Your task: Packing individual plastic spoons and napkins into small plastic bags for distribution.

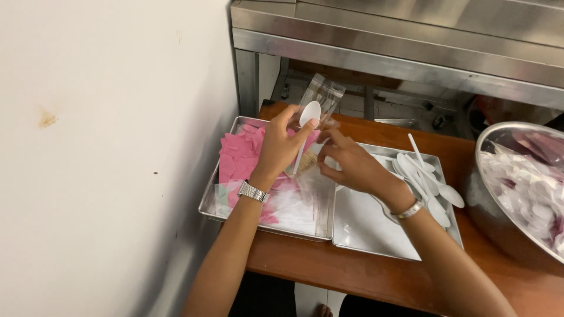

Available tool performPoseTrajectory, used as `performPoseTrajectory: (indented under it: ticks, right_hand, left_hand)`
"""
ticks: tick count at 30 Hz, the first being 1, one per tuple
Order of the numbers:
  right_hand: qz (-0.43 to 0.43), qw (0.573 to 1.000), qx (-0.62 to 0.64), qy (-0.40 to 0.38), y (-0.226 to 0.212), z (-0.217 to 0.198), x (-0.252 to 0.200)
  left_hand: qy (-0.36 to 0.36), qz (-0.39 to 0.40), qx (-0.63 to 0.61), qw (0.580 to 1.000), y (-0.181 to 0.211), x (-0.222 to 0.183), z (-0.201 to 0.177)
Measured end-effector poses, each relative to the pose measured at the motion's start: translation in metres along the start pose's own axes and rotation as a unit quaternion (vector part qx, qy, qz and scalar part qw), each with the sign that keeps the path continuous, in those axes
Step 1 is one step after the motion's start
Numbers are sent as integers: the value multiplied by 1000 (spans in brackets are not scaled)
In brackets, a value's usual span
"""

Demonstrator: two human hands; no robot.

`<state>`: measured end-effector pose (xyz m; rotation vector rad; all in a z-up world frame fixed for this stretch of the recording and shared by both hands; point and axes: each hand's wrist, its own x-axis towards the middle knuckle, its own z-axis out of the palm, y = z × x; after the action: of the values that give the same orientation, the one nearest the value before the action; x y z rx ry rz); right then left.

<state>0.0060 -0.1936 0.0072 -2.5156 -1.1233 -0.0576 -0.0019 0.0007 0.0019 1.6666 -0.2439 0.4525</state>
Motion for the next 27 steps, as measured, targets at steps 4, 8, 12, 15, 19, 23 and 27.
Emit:
performPoseTrajectory:
  ticks: [4,8,12,15,19,23,27]
  right_hand:
    - [-44,989,84,115,14,-13,-23]
    - [-21,937,206,281,51,-29,-58]
    - [24,836,323,443,82,-32,-90]
    - [-25,849,330,412,79,-39,-97]
    - [-21,901,274,335,44,-51,-97]
    - [-21,936,218,276,26,-51,-92]
    - [-28,935,238,261,22,-45,-89]
  left_hand:
    - [-28,3,-4,1000,-7,0,2]
    - [-118,-1,-43,992,4,-10,6]
    - [-245,-40,-54,967,18,-15,11]
    - [-298,-56,-54,952,23,-16,18]
    - [-347,-71,-42,934,26,-17,23]
    - [-387,-79,-39,918,26,-19,24]
    - [-409,-92,-58,906,10,-16,25]
